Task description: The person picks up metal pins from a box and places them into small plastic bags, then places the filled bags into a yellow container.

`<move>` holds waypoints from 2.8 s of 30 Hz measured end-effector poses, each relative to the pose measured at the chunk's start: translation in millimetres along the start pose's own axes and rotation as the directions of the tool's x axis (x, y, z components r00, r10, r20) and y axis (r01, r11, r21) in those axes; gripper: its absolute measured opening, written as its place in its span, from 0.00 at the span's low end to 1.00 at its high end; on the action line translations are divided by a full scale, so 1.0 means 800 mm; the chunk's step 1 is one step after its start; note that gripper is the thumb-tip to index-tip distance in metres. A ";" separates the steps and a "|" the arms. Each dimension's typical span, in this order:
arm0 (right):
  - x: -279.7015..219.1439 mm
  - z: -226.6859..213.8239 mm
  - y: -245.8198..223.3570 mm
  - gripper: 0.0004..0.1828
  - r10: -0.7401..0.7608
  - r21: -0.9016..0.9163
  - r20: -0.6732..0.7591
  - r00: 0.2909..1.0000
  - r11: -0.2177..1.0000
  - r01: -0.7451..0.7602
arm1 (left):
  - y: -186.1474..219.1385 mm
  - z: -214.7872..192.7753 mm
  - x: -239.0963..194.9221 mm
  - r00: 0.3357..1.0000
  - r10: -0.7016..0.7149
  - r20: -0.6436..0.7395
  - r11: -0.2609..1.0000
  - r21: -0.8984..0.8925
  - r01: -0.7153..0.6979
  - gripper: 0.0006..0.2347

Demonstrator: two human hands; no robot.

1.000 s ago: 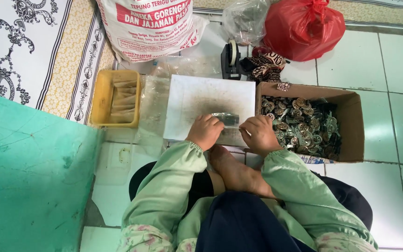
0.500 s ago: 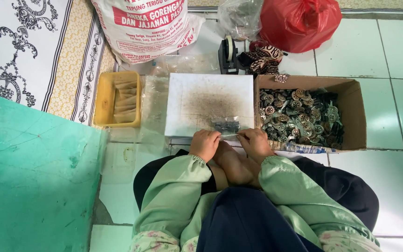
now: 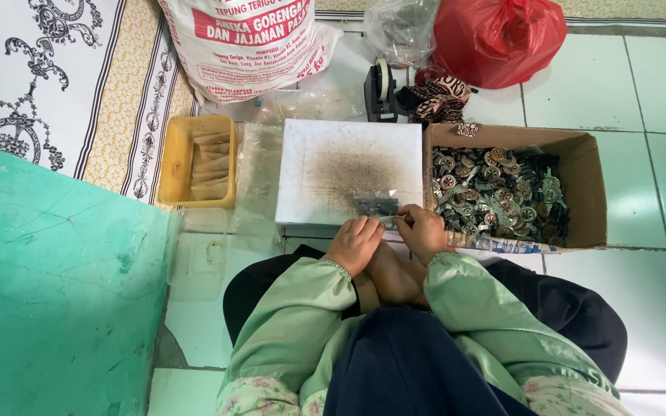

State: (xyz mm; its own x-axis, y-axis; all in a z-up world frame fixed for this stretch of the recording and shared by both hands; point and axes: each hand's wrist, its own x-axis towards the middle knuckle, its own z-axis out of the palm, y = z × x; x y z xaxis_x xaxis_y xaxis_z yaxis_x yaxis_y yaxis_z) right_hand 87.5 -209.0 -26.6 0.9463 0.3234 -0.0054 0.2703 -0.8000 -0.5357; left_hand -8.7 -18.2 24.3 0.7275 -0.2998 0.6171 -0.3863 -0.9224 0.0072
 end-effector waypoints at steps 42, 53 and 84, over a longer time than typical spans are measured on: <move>-0.049 -0.005 -0.003 0.44 -0.439 -0.449 0.246 0.864 0.739 0.503 | 0.012 0.058 -0.073 0.802 -0.135 0.582 0.985 -0.011 0.174 0.27; -0.020 0.007 0.012 0.28 -0.366 -0.160 -0.115 0.923 0.924 0.347 | -0.002 0.001 -0.017 0.954 -0.162 0.251 0.976 -0.104 0.193 0.18; -0.002 0.011 -0.018 0.44 -0.411 -0.447 0.191 0.891 0.772 0.452 | -0.012 0.047 -0.024 0.801 -0.230 0.553 0.971 0.076 0.227 0.32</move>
State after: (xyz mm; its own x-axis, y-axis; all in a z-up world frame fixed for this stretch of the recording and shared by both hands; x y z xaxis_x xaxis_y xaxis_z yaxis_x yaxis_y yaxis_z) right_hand 80.8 -193.8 -26.2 0.6986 0.7135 0.0539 0.7154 -0.6976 -0.0386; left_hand 2.2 -12.9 -17.4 0.9850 -0.1628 0.0576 -0.1674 -0.9820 0.0873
